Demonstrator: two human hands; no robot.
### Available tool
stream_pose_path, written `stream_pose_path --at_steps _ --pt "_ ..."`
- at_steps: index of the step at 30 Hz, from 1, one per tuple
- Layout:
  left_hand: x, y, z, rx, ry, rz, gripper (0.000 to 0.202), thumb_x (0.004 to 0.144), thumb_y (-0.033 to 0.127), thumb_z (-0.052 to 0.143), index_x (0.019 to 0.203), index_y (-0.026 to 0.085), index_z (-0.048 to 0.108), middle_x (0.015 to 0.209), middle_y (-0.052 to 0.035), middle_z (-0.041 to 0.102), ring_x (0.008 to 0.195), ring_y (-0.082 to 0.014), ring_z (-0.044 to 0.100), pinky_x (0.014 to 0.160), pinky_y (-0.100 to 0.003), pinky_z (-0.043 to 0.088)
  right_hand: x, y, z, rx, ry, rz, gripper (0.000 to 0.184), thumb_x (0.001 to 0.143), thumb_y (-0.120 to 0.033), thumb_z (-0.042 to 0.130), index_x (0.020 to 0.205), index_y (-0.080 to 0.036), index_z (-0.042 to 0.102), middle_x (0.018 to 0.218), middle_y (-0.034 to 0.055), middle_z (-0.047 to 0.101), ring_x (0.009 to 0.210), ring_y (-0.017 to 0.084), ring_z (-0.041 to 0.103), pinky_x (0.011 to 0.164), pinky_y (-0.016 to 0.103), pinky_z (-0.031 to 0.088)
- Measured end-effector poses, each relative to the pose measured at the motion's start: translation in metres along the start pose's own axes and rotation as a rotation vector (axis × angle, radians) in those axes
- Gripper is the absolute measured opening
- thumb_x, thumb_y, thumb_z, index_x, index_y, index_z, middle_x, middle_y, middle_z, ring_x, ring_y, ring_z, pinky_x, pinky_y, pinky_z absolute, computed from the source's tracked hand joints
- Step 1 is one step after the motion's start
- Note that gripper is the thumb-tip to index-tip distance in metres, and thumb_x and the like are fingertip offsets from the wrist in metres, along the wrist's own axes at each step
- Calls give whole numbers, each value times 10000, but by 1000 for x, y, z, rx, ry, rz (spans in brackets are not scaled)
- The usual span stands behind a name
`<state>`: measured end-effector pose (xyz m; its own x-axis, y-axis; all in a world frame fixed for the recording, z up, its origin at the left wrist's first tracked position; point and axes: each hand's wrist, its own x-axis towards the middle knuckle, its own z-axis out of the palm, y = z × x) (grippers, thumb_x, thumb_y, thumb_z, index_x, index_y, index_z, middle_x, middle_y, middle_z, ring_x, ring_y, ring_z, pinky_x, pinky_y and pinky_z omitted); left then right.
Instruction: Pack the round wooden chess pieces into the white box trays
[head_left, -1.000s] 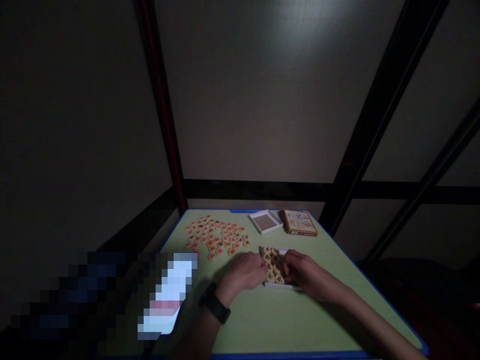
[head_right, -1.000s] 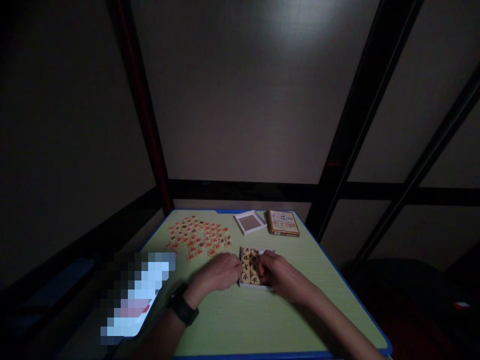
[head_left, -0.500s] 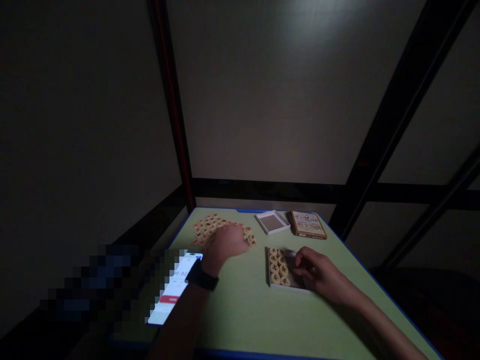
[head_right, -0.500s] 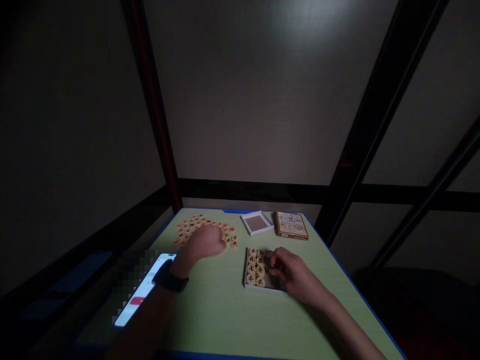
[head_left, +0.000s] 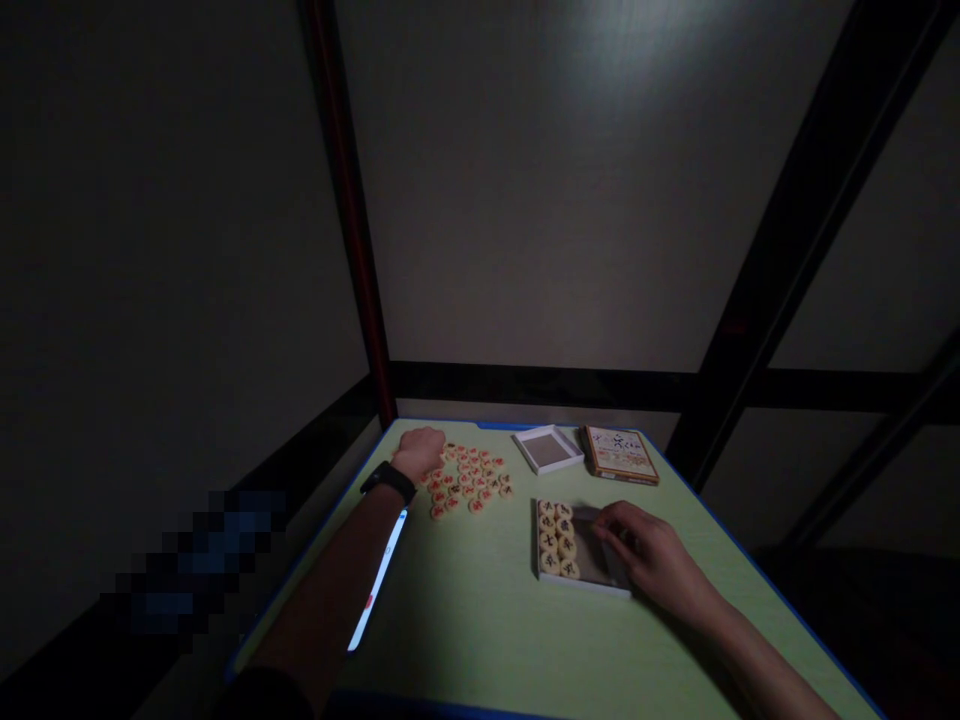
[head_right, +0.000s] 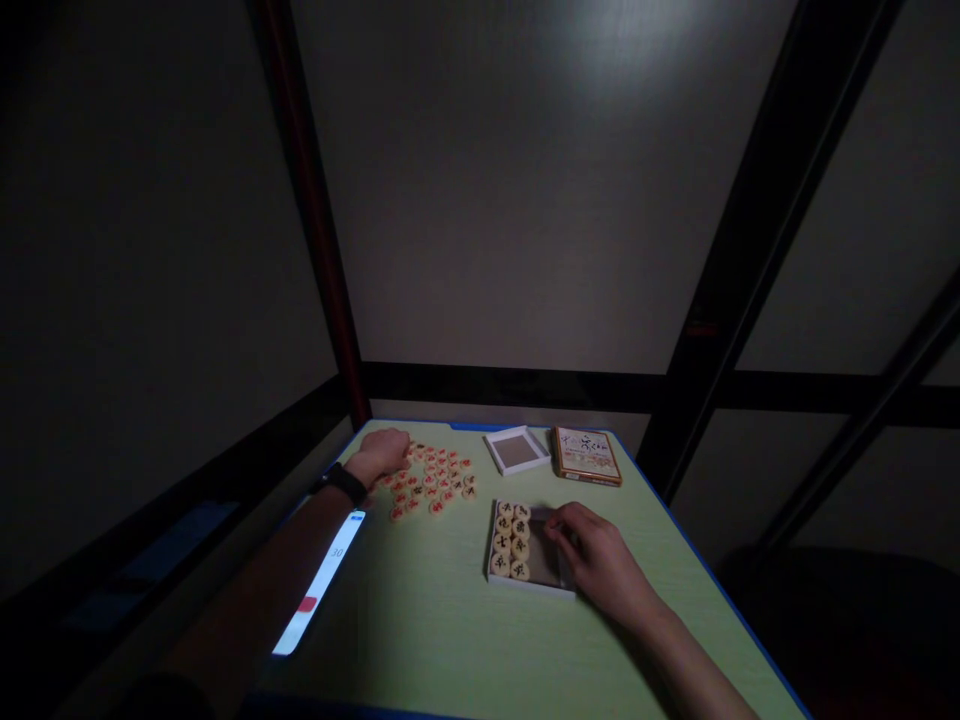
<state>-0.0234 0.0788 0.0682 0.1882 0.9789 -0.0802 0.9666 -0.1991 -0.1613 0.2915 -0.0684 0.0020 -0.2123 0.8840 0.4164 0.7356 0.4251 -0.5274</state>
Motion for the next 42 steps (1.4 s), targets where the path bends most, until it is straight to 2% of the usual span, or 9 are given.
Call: stream_pose_path --at_steps 9,13,14,15,18,23,32,37,42 --pt "0 2 -7 37 -3 56 271 819 181 608 1075 135 685 1160 -183 674 1088 -282 634 867 -338 499 -1 -2 -1 -25 -11 -12 194 929 -295 469 819 -199 597 807 56 656 724 186 618 671 298 476" --pt "-23 24 -21 30 85 159 228 891 220 521 1023 134 686 1129 -166 671 1081 -258 621 890 -325 476 0 -3 0 -39 13 4 220 928 -316 457 819 -198 607 790 66 667 718 195 622 674 306 479" --pt "-31 35 -24 18 121 210 233 909 222 491 1011 139 683 1112 -151 670 1069 -244 620 896 -318 471 0 -2 0 -41 22 11 224 927 -321 454 824 -198 611 790 67 672 719 198 624 678 308 480" --pt "-41 47 -24 -18 184 329 235 919 245 485 979 134 683 1062 -141 673 1027 -238 627 882 -317 474 0 -2 1 -44 29 19 225 925 -324 453 830 -199 614 794 68 676 723 200 626 683 311 482" --pt "-69 86 -17 -137 247 688 204 913 319 537 940 170 672 1000 -86 666 983 -214 618 872 -306 471 0 1 3 -56 42 39 219 918 -321 452 853 -198 622 806 66 685 734 200 631 691 310 481" --pt "-90 128 4 -171 262 900 127 909 209 535 937 172 654 1037 -65 662 985 -200 612 866 -307 468 1 3 5 -98 39 43 225 916 -307 444 834 -193 620 789 60 680 722 197 628 666 300 462" --pt "-89 135 5 -164 201 885 133 866 228 586 911 142 677 991 -101 679 947 -223 632 858 -324 485 0 -3 3 -112 -32 40 211 916 -258 446 815 -184 616 784 64 682 711 193 620 654 285 431" --pt "-86 128 3 -204 147 891 120 845 240 603 864 158 688 982 -104 688 952 -232 638 853 -328 494 -2 -13 0 -43 -106 34 109 819 -153 531 799 -190 632 762 36 660 716 171 598 669 268 426" --pt "-85 112 -4 -242 106 664 207 892 182 465 894 173 671 954 -97 702 924 -225 657 814 -317 503 -5 -20 1 64 -150 8 79 765 -123 570 738 -191 599 747 18 632 708 160 578 657 260 435"
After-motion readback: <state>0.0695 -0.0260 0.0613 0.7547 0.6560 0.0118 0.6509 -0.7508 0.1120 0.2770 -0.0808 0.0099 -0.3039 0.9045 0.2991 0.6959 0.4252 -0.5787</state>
